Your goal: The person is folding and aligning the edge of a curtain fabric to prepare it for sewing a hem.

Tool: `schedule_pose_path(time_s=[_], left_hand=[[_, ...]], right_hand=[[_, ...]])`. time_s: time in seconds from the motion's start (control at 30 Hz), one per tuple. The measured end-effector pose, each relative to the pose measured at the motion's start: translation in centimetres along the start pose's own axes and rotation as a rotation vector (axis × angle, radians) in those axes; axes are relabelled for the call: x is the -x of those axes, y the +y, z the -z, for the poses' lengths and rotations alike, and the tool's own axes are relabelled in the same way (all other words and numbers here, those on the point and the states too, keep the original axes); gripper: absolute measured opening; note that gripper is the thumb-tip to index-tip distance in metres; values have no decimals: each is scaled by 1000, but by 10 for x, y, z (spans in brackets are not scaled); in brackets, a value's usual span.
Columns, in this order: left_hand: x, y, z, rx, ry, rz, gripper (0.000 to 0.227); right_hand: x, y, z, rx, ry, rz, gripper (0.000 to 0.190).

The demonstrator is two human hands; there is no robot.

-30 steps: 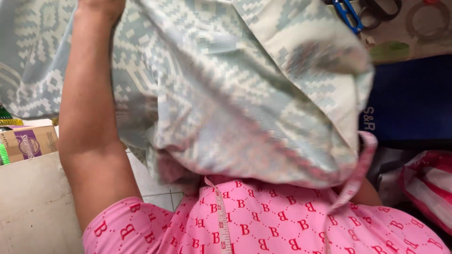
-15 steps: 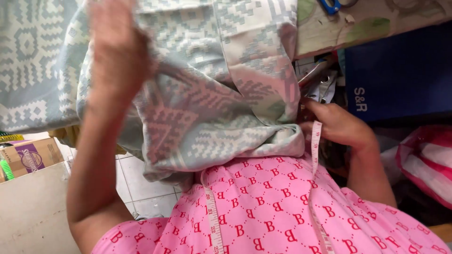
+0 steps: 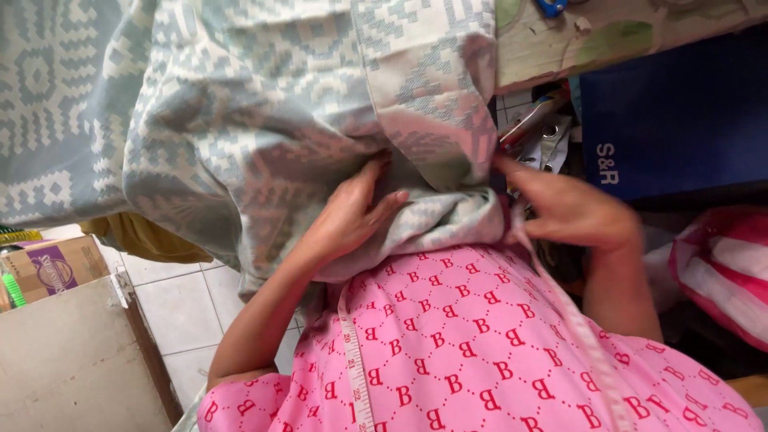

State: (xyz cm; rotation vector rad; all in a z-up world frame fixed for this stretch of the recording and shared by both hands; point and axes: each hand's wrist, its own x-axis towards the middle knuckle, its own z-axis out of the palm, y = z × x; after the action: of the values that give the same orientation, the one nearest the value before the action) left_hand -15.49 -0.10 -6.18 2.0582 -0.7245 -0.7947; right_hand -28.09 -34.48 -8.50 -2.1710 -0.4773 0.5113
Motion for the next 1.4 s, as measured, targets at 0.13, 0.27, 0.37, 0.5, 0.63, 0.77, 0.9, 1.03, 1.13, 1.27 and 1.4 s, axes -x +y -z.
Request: schedule_pose_path(time_s=[0.13, 0.27, 0.37, 0.5, 0.63, 0.77, 0.9, 1.03, 1.13, 1.27, 1.4], left_hand=[[-28, -13, -30, 480, 91, 68, 70], [-29, 17, -35, 875, 165, 30, 20], [-17, 30, -33, 1112, 88, 14, 26], [-17, 8, -45, 1195, 32, 129, 44], [-13, 6, -42, 1123, 19, 107, 15], [-20, 2, -39, 992, 58, 178, 11], [-4, -26, -34, 420, 12, 157, 21], [14, 29, 23, -64, 269, -112, 27], [4, 28, 53, -530, 641, -510, 21], [-10, 12, 48, -729, 393, -421, 52], [-35, 1, 33, -857, 704, -770, 33]], right_hand=[[-25, -54, -11, 37, -9, 14, 90], [-5, -36, 11, 20, 90, 109, 71], [5, -29, 15, -40, 189, 83, 66], [-20, -18, -1, -62, 474, -36, 57], [-41, -5, -30, -305, 667, -156, 45], [-56, 0, -53, -810, 839, -240, 28], [-86, -35, -42, -1024, 864, -152, 37], [-85, -34, -46, -996, 914, -141, 40], [-85, -67, -38, -745, 957, -128, 36], [-89, -88, -36, -183, 970, -213, 36], [-93, -72, -45, -145, 1058, -129, 40]])
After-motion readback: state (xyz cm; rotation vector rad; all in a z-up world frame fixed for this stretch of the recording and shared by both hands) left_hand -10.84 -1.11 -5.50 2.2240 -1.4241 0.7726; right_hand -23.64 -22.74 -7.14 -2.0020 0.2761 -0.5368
